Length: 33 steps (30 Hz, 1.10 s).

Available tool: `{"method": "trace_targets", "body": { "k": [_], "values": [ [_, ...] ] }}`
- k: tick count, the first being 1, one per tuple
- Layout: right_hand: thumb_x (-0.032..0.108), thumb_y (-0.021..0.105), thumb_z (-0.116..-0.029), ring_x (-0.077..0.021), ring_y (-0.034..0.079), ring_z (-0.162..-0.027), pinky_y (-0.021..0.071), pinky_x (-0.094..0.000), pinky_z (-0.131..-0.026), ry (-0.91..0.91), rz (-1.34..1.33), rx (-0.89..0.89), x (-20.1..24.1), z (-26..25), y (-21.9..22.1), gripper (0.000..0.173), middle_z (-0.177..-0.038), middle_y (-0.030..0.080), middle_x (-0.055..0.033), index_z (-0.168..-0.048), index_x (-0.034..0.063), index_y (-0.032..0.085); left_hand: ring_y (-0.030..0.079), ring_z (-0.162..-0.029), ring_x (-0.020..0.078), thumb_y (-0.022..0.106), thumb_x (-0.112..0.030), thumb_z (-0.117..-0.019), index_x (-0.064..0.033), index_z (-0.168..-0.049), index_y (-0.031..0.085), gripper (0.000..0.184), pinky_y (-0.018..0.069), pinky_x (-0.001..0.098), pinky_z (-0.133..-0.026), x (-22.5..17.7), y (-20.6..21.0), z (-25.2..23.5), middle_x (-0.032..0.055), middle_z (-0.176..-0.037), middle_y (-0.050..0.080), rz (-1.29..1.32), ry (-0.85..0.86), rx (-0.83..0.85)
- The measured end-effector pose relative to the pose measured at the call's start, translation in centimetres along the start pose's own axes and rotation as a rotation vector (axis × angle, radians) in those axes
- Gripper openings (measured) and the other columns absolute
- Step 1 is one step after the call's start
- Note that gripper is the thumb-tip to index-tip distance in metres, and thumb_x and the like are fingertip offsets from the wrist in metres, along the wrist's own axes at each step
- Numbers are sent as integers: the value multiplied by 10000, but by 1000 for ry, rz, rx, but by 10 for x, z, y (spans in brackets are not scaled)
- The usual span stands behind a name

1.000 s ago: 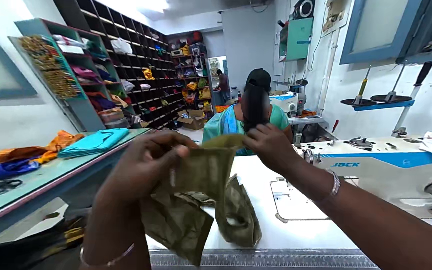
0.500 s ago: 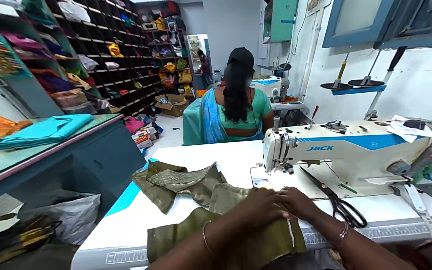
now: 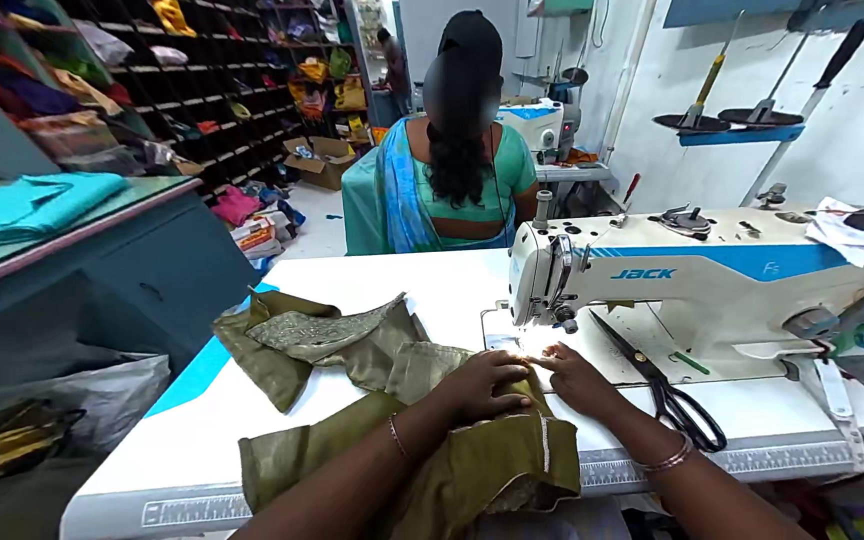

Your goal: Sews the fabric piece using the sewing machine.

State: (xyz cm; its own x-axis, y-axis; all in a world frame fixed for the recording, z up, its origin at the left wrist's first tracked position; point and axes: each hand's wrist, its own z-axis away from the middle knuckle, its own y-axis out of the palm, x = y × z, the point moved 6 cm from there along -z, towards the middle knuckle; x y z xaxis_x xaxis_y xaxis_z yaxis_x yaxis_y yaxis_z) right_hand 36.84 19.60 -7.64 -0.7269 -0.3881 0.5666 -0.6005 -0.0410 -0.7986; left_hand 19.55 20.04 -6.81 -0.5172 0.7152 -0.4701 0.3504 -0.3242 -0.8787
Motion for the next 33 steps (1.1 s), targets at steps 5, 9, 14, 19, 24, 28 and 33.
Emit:
{"method": "trace_targets", "body": {
  "k": [5, 9, 14, 19, 24, 28, 33],
  "values": [
    [3, 607, -943, -394, 606, -1191, 492, -528, -1022, 237, 90, -70, 1, -7, -1, 370, -1328, 582, -279, -1308, -42, 653, 469, -1426, 256, 567, -506, -1016, -142, -1375, 666, 520, 307, 471, -1223, 12, -4, -7, 101, -1482, 562, -18, 39, -27],
    [-37, 564, -911, -294, 646, -890, 553, -462, -777, 83, 4, -135, 1, -1, -6, 378, -1109, 646, -198, -1262, 18, 695, 498, -1395, 275, 596, -481, -1009, -124, -1368, 667, 511, 344, 466, -1198, 16, -11, -12, 123, -1458, 578, -3, 67, -49],
    [-27, 591, -919, -271, 647, -1039, 550, -447, -869, 1, -85, -75, 5, 5, -5, 263, -1122, 677, -153, -1068, 56, 789, 530, -1365, 285, 588, -477, -1010, -100, -1335, 686, 507, 368, 489, -1175, 20, -13, -15, 135, -1418, 608, -3, 107, -87],
    [-25, 622, -905, -252, 643, -1012, 546, -448, -881, -85, -74, -74, 9, 8, -5, 239, -1037, 680, -117, -1017, 76, 808, 538, -1355, 281, 592, -474, -1004, -97, -1327, 693, 507, 360, 506, -1172, 20, -14, -16, 133, -1392, 625, 1, 120, -87],
    [-31, 630, -890, -268, 657, -970, 540, -456, -875, -144, -19, -117, 12, 8, -6, 234, -948, 701, -97, -984, 81, 812, 553, -1324, 288, 558, -512, -1010, -153, -1318, 712, 497, 370, 516, -1155, 21, -12, -18, 131, -1348, 641, -59, 181, -98],
    [-18, 611, -896, -268, 656, -945, 539, -460, -859, -153, 11, -119, 11, 7, -5, 236, -925, 696, -92, -971, 86, 809, 536, -1339, 257, 546, -535, -1012, -179, -1320, 713, 500, 343, 498, -1174, 25, -11, -21, 107, -1354, 638, -73, 175, -71],
    [-33, 610, -903, -292, 655, -949, 542, -466, -856, -114, 34, -120, 10, 6, -4, 234, -925, 693, -112, -984, 74, 801, 539, -1336, 267, 546, -538, -1006, -190, -1309, 721, 493, 324, 506, -1188, 24, -13, -22, 104, -1320, 654, -88, 158, -79]
  ]
}}
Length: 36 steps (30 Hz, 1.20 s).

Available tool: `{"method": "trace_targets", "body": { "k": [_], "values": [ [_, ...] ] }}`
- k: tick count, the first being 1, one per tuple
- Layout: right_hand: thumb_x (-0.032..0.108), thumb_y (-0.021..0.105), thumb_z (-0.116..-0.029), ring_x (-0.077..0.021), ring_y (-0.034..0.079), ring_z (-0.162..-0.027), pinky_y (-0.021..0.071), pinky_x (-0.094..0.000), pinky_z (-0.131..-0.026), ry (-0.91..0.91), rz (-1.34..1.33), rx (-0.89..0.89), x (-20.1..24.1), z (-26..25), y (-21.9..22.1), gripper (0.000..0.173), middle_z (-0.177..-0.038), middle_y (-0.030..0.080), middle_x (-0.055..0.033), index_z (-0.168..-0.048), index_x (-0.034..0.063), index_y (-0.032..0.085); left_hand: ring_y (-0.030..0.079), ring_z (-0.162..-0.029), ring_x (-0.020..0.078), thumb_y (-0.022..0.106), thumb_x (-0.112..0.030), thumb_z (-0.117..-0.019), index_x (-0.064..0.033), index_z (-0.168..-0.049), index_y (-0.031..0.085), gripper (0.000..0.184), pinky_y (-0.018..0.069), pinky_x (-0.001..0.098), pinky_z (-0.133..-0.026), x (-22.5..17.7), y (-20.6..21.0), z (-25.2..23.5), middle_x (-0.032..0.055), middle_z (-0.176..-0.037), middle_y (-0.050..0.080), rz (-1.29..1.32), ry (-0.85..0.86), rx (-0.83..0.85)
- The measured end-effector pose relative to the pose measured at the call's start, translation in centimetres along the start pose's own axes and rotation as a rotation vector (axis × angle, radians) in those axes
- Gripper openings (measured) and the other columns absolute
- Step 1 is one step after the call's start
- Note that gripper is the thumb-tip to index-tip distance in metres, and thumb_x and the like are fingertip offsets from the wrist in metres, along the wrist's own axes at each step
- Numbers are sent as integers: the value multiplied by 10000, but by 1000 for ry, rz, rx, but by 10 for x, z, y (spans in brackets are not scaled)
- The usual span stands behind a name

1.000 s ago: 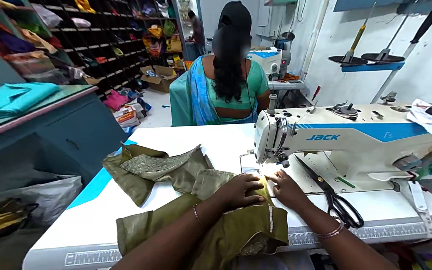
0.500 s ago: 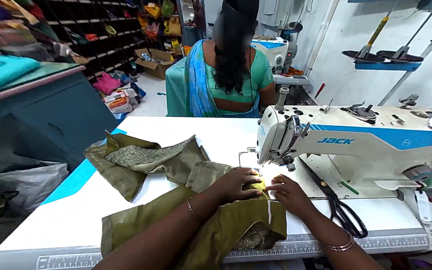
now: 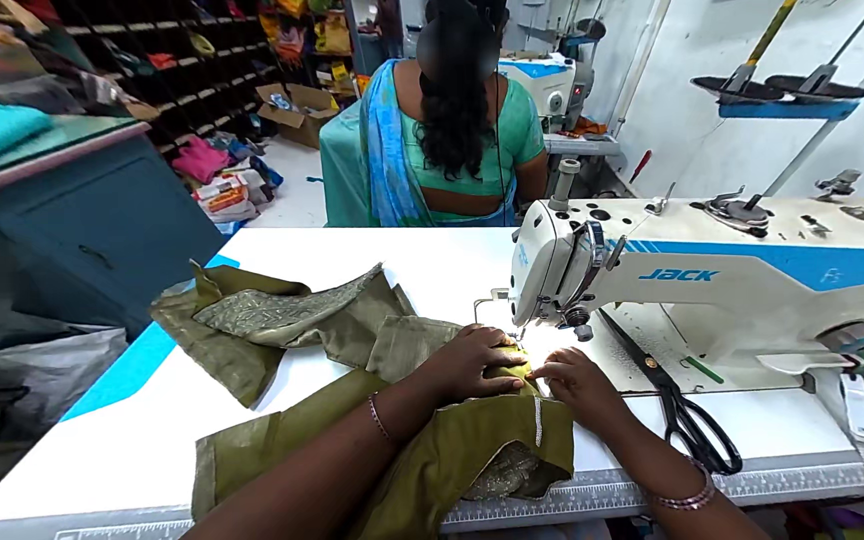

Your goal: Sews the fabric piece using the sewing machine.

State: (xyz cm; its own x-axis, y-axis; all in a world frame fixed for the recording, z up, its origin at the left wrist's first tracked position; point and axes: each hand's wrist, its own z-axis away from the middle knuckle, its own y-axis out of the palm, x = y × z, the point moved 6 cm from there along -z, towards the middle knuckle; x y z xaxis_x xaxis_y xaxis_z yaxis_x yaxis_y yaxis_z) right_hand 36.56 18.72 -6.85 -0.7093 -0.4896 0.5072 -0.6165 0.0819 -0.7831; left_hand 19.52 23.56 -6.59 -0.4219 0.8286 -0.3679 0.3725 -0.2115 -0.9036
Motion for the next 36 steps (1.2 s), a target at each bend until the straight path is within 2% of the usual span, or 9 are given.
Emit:
{"method": "trace_targets", "body": {
  "k": [4, 7, 11, 13, 14, 15, 19, 25, 36],
  "values": [
    [-29, 626, -900, -300, 662, -950, 543, -483, -867, -31, 22, 14, 1, 1, 1, 217, -930, 697, -117, -984, 68, 802, 493, -1401, 268, 527, -520, -1023, -200, -1304, 724, 470, 242, 586, -1214, -1, 1, 1, 99, -1365, 639, -7, 23, -9],
    [8, 661, -885, -255, 658, -934, 548, -441, -855, -107, -12, 36, 3, 4, 2, 177, -911, 703, -76, -952, 80, 808, 539, -1350, 264, 488, -504, -1043, -184, -1271, 737, 465, 269, 660, -1161, -21, -3, 4, 77, -1322, 664, -41, -16, 26],
    [8, 654, -859, -247, 664, -901, 551, -427, -822, -143, -31, -3, 3, 6, 1, 183, -882, 707, -73, -917, 75, 813, 366, -1502, 279, 479, -471, -1066, -206, -1443, 610, 479, 103, 681, -1203, -38, 1, 11, 87, -1552, 501, 3, -225, 237],
    [3, 654, -860, -243, 662, -894, 551, -413, -814, -145, -19, -17, 4, 5, 1, 190, -872, 704, -73, -926, 74, 816, 385, -1494, 320, 591, -269, -1035, -219, -1425, 627, 395, 132, 761, -1149, -32, 9, 16, 85, -1537, 521, -6, -195, 136],
    [-1, 651, -863, -243, 661, -894, 552, -410, -814, -143, -14, -18, 3, 4, 1, 194, -871, 702, -74, -931, 74, 817, 385, -1493, 339, 607, -123, -1005, -220, -1406, 647, 415, 136, 784, -1132, -28, 11, 18, 76, -1526, 538, 3, -171, 83],
    [-9, 650, -867, -247, 659, -894, 550, -412, -817, -139, -14, -13, 4, 4, 1, 198, -869, 700, -77, -937, 69, 817, 388, -1490, 352, 600, -60, -986, -216, -1392, 660, 438, 150, 789, -1119, -26, 12, 19, 59, -1510, 557, -3, -135, 42],
    [-22, 639, -871, -246, 653, -883, 546, -405, -816, -132, -11, -19, 3, 4, 1, 209, -862, 692, -77, -942, 68, 813, 527, -1374, 324, 602, -39, -961, -181, -1302, 721, 388, 254, 736, -1093, -22, 8, 16, 14, -1375, 668, -58, 33, -68],
    [-33, 639, -879, -255, 658, -910, 550, -411, -836, -83, -5, -8, 2, 2, 1, 204, -891, 699, -85, -943, 63, 806, 517, -1381, 313, 590, -42, -968, -195, -1317, 713, 401, 261, 711, -1092, -20, 4, 14, -13, -1382, 666, -47, 53, -42],
    [-42, 616, -880, -267, 662, -894, 554, -435, -797, 18, -72, -1, 0, 0, -2, 204, -922, 697, -127, -950, 24, 795, 563, -1296, 267, 574, -47, -989, -192, -1336, 698, 396, 380, 588, -984, -16, 10, 11, -28, -1422, 641, -25, 33, -13]
  ]
}}
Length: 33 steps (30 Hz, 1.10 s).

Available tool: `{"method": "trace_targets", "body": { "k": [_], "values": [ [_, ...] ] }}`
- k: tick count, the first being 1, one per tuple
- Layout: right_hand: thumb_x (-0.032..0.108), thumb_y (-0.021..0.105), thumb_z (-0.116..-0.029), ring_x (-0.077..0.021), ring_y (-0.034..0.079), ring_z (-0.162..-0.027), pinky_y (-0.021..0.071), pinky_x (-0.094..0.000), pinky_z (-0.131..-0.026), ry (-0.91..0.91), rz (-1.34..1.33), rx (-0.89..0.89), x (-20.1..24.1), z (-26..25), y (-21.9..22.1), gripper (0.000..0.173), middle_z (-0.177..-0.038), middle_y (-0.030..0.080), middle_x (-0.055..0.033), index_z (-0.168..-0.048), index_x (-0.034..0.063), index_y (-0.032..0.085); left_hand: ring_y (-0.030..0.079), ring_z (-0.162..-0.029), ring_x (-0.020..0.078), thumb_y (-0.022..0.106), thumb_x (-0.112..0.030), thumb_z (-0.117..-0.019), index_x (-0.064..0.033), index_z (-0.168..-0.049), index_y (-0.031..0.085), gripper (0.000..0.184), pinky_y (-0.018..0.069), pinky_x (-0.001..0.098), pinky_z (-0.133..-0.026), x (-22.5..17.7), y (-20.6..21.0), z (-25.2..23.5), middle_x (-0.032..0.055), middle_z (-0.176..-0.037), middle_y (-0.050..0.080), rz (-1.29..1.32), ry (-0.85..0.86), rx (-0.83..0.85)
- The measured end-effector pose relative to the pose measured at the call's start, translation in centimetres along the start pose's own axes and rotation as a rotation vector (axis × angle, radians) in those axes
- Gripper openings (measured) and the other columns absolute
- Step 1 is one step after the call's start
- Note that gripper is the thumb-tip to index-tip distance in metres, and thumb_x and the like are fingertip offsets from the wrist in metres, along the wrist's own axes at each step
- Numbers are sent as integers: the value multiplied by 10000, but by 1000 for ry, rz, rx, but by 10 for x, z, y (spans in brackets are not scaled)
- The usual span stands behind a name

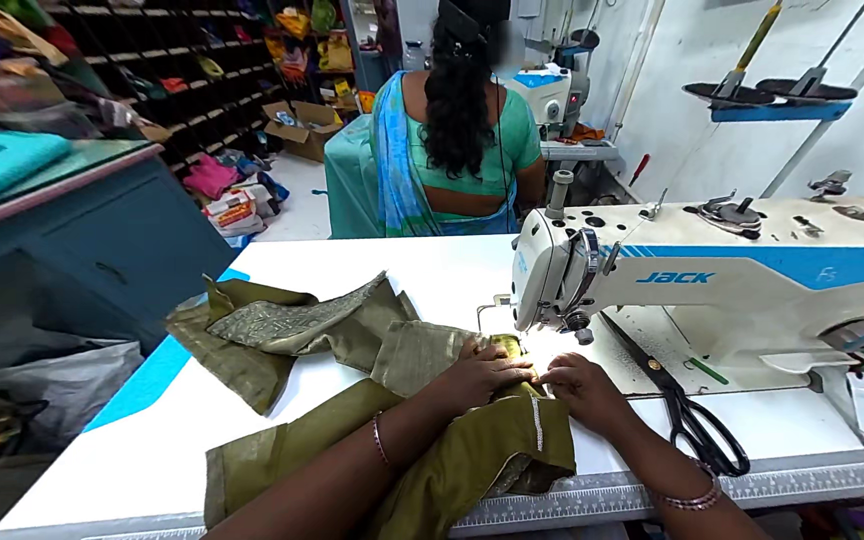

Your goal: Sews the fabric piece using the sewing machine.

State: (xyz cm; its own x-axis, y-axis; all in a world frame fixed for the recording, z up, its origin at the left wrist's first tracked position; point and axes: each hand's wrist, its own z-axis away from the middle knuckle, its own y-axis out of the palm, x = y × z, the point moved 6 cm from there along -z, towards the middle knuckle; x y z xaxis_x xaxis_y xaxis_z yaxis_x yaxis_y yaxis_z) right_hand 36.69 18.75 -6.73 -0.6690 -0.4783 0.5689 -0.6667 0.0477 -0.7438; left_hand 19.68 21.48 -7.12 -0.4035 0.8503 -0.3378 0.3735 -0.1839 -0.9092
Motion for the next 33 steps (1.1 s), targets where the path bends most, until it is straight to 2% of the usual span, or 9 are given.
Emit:
{"method": "trace_targets", "body": {
  "k": [2, 4, 7, 10, 13, 16, 20, 24, 33],
  "values": [
    [-68, 592, -879, -230, 643, -802, 542, -386, -706, 128, -20, -66, -7, -3, -3, 224, -924, 685, -142, -997, -2, 772, 558, -1304, 276, 586, -47, -986, -180, -1338, 698, 393, 383, 590, -980, 1, 1, 0, -18, -1423, 641, 17, 2, 4],
    [-65, 606, -917, -223, 628, -798, 531, -377, -709, 279, -25, -115, -14, -6, -5, 226, -975, 672, -164, -1098, -28, 735, 541, -1341, 285, 593, -34, -977, -184, -1349, 691, 413, 372, 610, -1005, 2, 1, 0, -13, -1443, 627, 30, -9, 21],
    [-51, 601, -939, -272, 651, -911, 537, -435, -810, 309, 18, -116, -18, -14, -2, 264, -1080, 671, -197, -1175, -24, 716, 526, -1363, 291, 587, -7, -969, -185, -1351, 689, 433, 352, 637, -1032, 2, 1, 0, -12, -1444, 626, 48, -16, 37],
    [-53, 550, -945, -313, 643, -1122, 504, -490, -975, 245, 34, -45, -21, -24, 4, 382, -1226, 678, -184, -1269, 57, 720, 518, -1374, 283, 576, 3, -975, -188, -1352, 689, 438, 346, 623, -1044, 3, 0, -1, -18, -1452, 619, 53, -33, 53],
    [-62, 547, -938, -333, 616, -1191, 479, -503, -1013, 213, 49, -25, -20, -28, 7, 389, -1253, 676, -186, -1234, 86, 751, 515, -1378, 282, 575, -5, -980, -189, -1349, 690, 429, 345, 620, -1052, 2, -1, -2, -23, -1456, 615, 43, -39, 52],
    [-55, 569, -932, -378, 614, -1146, 487, -527, -973, 185, 109, -46, -17, -25, 9, 361, -1214, 660, -227, -1208, 76, 762, 515, -1377, 289, 583, 22, -966, -185, -1343, 696, 444, 351, 618, -1042, 1, -3, -2, -20, -1453, 619, 36, -39, 56],
    [-48, 556, -938, -389, 624, -1111, 501, -530, -937, 157, 174, -60, -15, -24, 11, 354, -1206, 662, -227, -1199, 73, 762, 535, -1360, 296, 602, 3, -960, -185, -1327, 706, 426, 378, 625, -1017, 1, -2, 0, -6, -1423, 640, 14, -1, 16],
    [-57, 558, -934, -395, 629, -1101, 500, -530, -940, 137, 201, -55, -12, -24, 11, 355, -1197, 666, -234, -1199, 63, 762, 573, -1311, 295, 614, -29, -963, -185, -1300, 723, 387, 406, 624, -989, 1, -4, 0, 33, -1373, 664, -6, 28, -22],
    [-50, 567, -936, -401, 631, -1110, 501, -534, -952, 131, 230, -53, -12, -24, 12, 351, -1206, 668, -231, -1210, 60, 755, 578, -1317, 299, 604, -36, -967, -170, -1305, 722, 383, 409, 638, -974, 3, -6, 0, 13, -1371, 674, 3, 43, -32]
  ]
}}
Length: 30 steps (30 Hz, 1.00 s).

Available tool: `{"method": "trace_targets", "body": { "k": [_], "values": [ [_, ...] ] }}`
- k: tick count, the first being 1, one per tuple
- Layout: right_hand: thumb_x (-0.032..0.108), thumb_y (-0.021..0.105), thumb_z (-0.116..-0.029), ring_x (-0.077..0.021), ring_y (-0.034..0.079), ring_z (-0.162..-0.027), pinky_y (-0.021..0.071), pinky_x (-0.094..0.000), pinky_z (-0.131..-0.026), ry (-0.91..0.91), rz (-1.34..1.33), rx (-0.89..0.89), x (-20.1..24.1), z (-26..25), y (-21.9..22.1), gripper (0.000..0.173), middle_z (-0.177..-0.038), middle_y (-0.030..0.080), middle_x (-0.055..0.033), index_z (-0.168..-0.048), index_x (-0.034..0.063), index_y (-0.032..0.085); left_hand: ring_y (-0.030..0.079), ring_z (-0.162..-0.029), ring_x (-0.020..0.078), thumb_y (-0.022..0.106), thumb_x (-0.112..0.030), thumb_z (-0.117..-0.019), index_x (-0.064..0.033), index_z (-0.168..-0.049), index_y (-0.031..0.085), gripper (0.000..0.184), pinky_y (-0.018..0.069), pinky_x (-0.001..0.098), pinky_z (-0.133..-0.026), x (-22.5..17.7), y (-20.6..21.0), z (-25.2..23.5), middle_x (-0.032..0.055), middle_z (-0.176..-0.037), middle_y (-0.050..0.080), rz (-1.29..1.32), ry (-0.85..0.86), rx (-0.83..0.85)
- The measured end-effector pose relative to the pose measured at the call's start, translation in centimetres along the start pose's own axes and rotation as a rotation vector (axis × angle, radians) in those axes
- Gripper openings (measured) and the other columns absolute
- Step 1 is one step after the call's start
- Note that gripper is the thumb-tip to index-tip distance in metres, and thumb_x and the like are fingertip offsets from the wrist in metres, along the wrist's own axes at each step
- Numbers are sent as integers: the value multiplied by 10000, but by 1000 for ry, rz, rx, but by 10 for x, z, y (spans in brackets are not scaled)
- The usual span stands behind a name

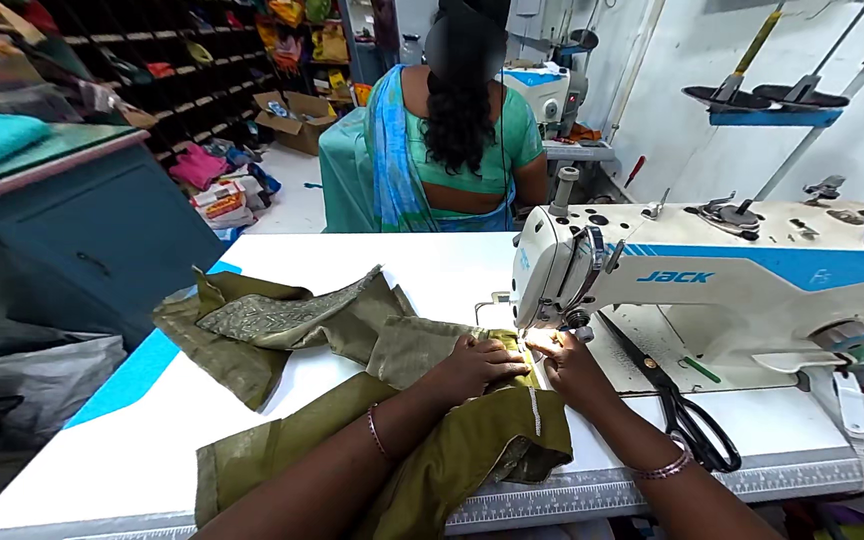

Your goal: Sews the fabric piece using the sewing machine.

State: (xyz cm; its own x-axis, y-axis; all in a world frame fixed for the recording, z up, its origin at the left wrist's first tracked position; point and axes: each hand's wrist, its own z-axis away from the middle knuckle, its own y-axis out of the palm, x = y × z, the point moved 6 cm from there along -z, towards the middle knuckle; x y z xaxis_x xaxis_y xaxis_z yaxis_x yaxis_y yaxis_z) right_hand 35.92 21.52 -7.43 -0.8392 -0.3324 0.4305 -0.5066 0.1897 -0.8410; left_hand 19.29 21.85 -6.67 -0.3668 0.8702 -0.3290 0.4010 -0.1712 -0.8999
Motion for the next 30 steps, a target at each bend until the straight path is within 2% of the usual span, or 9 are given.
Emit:
{"method": "trace_targets", "body": {
  "k": [3, 6, 12, 19, 26, 28, 30],
  "values": [
    [-45, 566, -941, -398, 625, -1125, 495, -533, -962, 25, 1, 17, -1, 0, 1, 357, -1217, 663, -230, -1228, 65, 749, 569, -1324, 304, 605, -26, -966, -178, -1309, 720, 393, 401, 647, -980, 1, -1, -1, 17, -1377, 669, 0, -7, 22],
    [-42, 567, -943, -396, 622, -1139, 492, -533, -972, 22, -4, 20, -1, -1, 1, 366, -1233, 666, -221, -1247, 68, 740, 574, -1308, 310, 612, -30, -969, -192, -1310, 721, 394, 405, 637, -990, 1, -2, -2, 58, -1347, 673, -14, -14, 32],
    [-28, 580, -940, -404, 628, -1119, 497, -540, -953, 11, -2, 9, -2, -2, 2, 352, -1223, 671, -223, -1239, 61, 742, 572, -1304, 320, 630, 18, -937, -200, -1302, 728, 437, 401, 652, -987, 6, -1, -3, 68, -1341, 671, 1, -20, 33],
    [-33, 582, -937, -397, 632, -1129, 496, -535, -967, 3, 4, 11, -2, -3, 3, 352, -1229, 683, -203, -1239, 55, 740, 561, -1318, 307, 608, 15, -951, -209, -1312, 722, 440, 379, 623, -1030, 8, -1, -4, 68, -1349, 666, 0, -31, 57],
    [-17, 583, -942, -405, 622, -1166, 481, -550, -997, 48, 0, 42, -2, -5, 2, 388, -1277, 665, -219, -1301, 62, 708, 536, -1353, 321, 604, 3, -970, -187, -1319, 718, 414, 359, 627, -1052, 10, -2, -6, 87, -1386, 648, 20, -63, 61],
    [-26, 600, -950, -377, 642, -1086, 506, -524, -952, 105, -66, 42, -3, -2, -3, 352, -1215, 665, -223, -1279, 36, 709, 548, -1337, 332, 602, 5, -964, -199, -1321, 718, 427, 369, 641, -1024, 16, 3, -6, 91, -1375, 654, 21, -19, 28],
    [-50, 612, -903, -291, 657, -846, 546, -452, -750, 58, -192, -36, -6, 3, -10, 241, -1023, 693, -191, -1088, 0, 759, 547, -1336, 327, 614, 10, -959, -197, -1313, 722, 425, 364, 638, -1040, 12, -1, -7, 84, -1371, 656, 30, -47, 48]
  ]
}}
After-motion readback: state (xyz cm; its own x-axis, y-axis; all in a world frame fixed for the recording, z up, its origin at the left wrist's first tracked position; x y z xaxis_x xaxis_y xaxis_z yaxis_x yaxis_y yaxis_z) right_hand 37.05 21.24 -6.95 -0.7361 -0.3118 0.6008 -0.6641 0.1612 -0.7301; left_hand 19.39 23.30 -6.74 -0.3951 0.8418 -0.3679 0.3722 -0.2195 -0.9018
